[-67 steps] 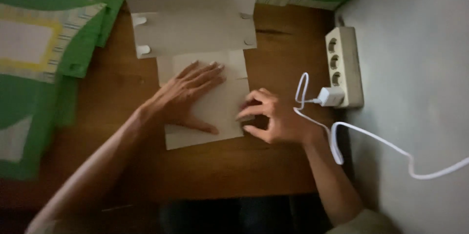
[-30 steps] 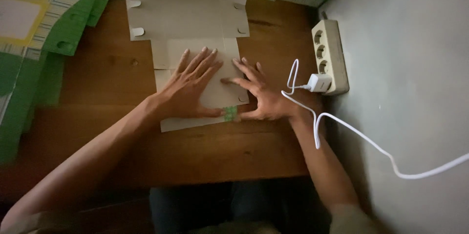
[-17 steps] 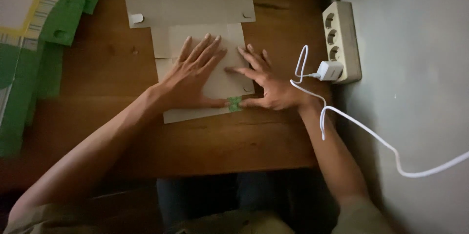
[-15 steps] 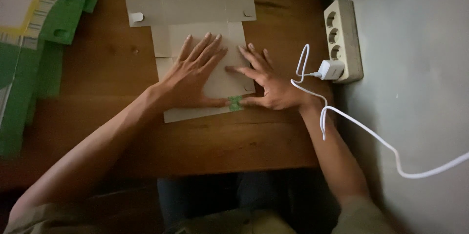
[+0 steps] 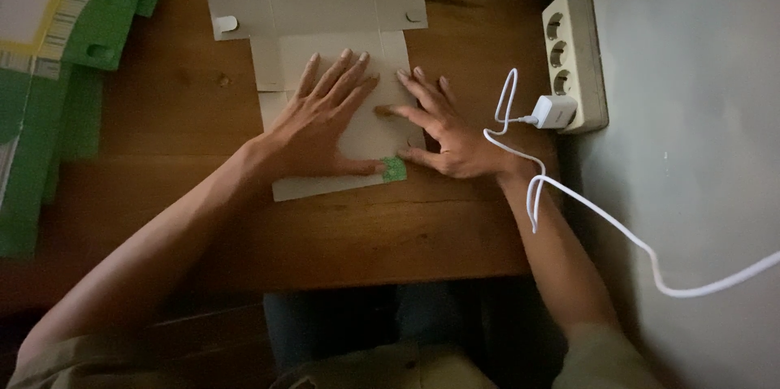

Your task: The person folds white tissue paper and places it into a small cardboard box. They then fold the box flaps and apply patterned tape to seal the edges. The process is repeated for multiple boxes.

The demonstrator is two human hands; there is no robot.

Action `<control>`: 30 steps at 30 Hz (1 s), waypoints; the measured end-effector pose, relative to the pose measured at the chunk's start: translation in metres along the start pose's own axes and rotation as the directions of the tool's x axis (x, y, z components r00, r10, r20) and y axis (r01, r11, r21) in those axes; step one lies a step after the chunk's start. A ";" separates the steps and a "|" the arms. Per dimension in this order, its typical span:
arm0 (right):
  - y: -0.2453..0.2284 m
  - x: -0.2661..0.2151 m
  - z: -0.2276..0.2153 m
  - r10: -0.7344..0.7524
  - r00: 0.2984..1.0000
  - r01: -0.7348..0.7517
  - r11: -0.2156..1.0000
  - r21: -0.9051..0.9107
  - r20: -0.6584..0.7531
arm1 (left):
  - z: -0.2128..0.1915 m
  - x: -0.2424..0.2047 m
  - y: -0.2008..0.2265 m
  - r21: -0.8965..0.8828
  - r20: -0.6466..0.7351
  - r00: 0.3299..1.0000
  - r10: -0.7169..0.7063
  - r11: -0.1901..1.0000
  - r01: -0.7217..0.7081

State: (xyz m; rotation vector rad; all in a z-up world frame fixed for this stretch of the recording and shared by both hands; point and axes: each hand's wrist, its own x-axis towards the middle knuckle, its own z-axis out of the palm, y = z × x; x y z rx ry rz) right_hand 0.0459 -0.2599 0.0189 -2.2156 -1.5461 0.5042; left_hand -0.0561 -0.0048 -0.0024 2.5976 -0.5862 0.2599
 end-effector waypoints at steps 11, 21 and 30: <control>-0.021 0.000 -0.017 0.005 0.996 -0.001 0.999 -0.042 0.094 | 0.003 0.000 0.001 0.005 0.007 0.999 -0.038 0.999 0.038; -0.018 0.005 0.004 0.121 0.991 -0.122 0.993 0.000 -0.058 | 0.003 -0.001 -0.003 -0.025 0.028 0.999 -0.026 0.999 0.027; -0.026 0.018 0.049 -0.225 0.950 0.198 0.970 -0.140 -0.216 | -0.026 -0.008 -0.010 -0.190 0.109 0.992 -0.059 0.978 0.079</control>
